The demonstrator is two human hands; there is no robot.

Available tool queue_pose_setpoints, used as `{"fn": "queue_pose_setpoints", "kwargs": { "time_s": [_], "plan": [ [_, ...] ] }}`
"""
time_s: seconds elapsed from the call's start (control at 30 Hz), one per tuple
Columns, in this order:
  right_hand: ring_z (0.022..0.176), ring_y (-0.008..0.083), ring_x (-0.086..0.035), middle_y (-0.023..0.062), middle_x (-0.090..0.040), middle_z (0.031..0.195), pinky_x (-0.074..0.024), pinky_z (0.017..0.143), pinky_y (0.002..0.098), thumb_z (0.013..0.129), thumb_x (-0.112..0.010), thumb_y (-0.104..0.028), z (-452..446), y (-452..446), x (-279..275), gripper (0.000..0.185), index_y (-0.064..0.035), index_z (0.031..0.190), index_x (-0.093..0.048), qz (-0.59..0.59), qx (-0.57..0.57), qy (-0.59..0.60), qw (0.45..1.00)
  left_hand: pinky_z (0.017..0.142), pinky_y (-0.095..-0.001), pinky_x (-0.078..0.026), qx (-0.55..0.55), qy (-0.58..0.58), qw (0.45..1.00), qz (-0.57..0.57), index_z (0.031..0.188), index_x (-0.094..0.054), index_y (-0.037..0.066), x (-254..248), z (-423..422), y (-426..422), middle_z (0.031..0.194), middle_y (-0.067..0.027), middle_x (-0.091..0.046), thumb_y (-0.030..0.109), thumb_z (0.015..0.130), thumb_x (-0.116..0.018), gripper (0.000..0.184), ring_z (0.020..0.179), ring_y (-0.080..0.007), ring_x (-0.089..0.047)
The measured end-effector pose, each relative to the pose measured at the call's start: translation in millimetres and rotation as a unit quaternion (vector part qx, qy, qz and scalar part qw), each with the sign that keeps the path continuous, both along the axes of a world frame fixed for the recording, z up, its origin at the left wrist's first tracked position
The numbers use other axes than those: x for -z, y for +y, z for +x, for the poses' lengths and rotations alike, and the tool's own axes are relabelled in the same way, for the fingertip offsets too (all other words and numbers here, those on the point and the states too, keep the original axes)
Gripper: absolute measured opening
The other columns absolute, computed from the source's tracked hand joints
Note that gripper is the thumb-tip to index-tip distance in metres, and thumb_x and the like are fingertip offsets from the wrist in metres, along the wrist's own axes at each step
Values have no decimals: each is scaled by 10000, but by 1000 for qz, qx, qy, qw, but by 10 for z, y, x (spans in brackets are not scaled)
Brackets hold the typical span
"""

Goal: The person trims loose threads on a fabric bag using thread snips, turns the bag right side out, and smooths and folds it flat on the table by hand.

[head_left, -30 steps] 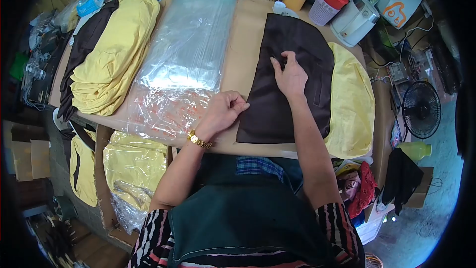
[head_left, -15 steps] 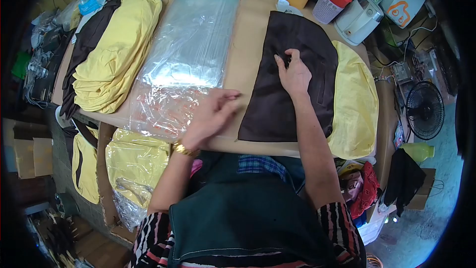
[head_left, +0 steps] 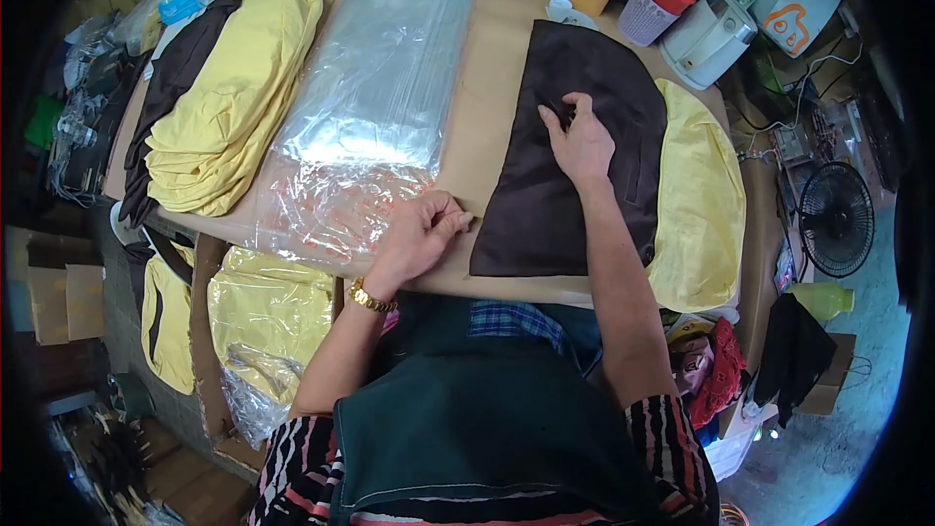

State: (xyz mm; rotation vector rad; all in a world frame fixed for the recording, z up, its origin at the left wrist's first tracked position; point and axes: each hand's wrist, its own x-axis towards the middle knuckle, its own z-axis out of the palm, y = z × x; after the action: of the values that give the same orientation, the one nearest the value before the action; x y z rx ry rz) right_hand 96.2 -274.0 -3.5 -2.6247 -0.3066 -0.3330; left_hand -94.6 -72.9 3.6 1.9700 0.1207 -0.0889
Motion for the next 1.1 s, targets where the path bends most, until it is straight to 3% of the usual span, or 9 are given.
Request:
{"fn": "queue_pose_setpoints", "kwargs": {
  "time_s": [0.1, 0.2, 0.33, 0.4, 0.8, 0.9, 1.0, 1.07, 1.1],
  "plan": [
    [942, 321, -657, 137, -650, 1090, -513, 788, 426, 904, -628, -392, 20, -10, -80, 410, -112, 1185, -522, 31, -51, 17, 998, 564, -283, -408, -38, -70, 991, -106, 801, -644, 9, 131, 14, -16, 639, -20, -589, 188, 910, -653, 210, 597, -81, -497],
    [895, 290, -651, 96, -625, 1025, -513, 766, 403, 892, -652, -300, -190, -101, -326, 310, -127, 1137, -571, 63, -134, 4, 989, 576, -253, -414, -26, -81, 993, -76, 833, -648, 10, 108, 25, -21, 667, -1, -591, 174, 931, -631, 192, 611, -66, -505],
    [802, 261, -622, 97, -555, 889, -486, 699, 343, 794, -728, -103, -964, -4, -715, 249, -75, 1026, -642, 67, -214, -22, 974, 578, -218, -423, -43, -13, 974, -222, 875, -657, 17, 141, 9, -7, 708, 14, -600, 157, 957, -600, 172, 618, -44, -513],
    [806, 280, -628, 73, -543, 896, -499, 661, 401, 748, -744, -108, -1191, 29, -741, 256, -98, 966, -611, 39, -238, 13, 970, 578, -211, -426, -43, -12, 968, -248, 884, -658, 18, 135, 8, 3, 721, 16, -603, 157, 963, -594, 173, 621, -38, -516],
    [656, 289, -591, 72, -545, 833, -466, 604, 383, 706, -754, -61, -1392, 292, -731, 299, -79, 888, -517, -35, -272, -71, 959, 627, -201, -418, -33, -14, 962, -270, 943, -650, 26, 145, -4, 17, 808, 10, -633, 149, 965, -607, 132, 674, -37, -501],
    [684, 283, -596, 80, -555, 858, -478, 627, 370, 708, -762, -67, -1333, 294, -618, 329, -72, 935, -524, -31, -262, -37, 964, 644, -226, -435, -6, -32, 963, -269, 946, -647, 8, 174, -59, 129, 802, 1, -633, 233, 995, -556, 248, 669, -72, -517],
    [783, 303, -627, 105, -565, 931, -501, 700, 382, 719, -776, -118, -1033, 162, -676, 391, -77, 1023, -533, 60, -184, -42, 980, 645, -226, -449, 208, -57, 800, -560, 980, -614, -32, 218, -63, 360, 809, -77, -634, 241, 1008, -511, 294, 694, -127, -571],
    [853, 360, -638, 149, -611, 998, -512, 740, 437, 733, -802, -212, -649, -14, -657, 484, -79, 1106, -523, 36, -121, -90, 988, 757, -269, -486, 209, -38, 694, -688, 1098, -574, -71, -94, -73, 369, 976, -159, -636, 261, 1032, -440, 364, 859, -189, -612],
    [866, 368, -641, 163, -630, 999, -511, 746, 446, 764, -780, -239, -442, -77, -621, 460, -79, 1109, -520, 26, -73, -58, 995, 890, -343, -488, 103, -15, 777, -621, 1218, -548, -72, -184, 32, 343, 1141, -193, -627, 380, 1016, -450, 505, 1065, -246, -615]
  ]
}}
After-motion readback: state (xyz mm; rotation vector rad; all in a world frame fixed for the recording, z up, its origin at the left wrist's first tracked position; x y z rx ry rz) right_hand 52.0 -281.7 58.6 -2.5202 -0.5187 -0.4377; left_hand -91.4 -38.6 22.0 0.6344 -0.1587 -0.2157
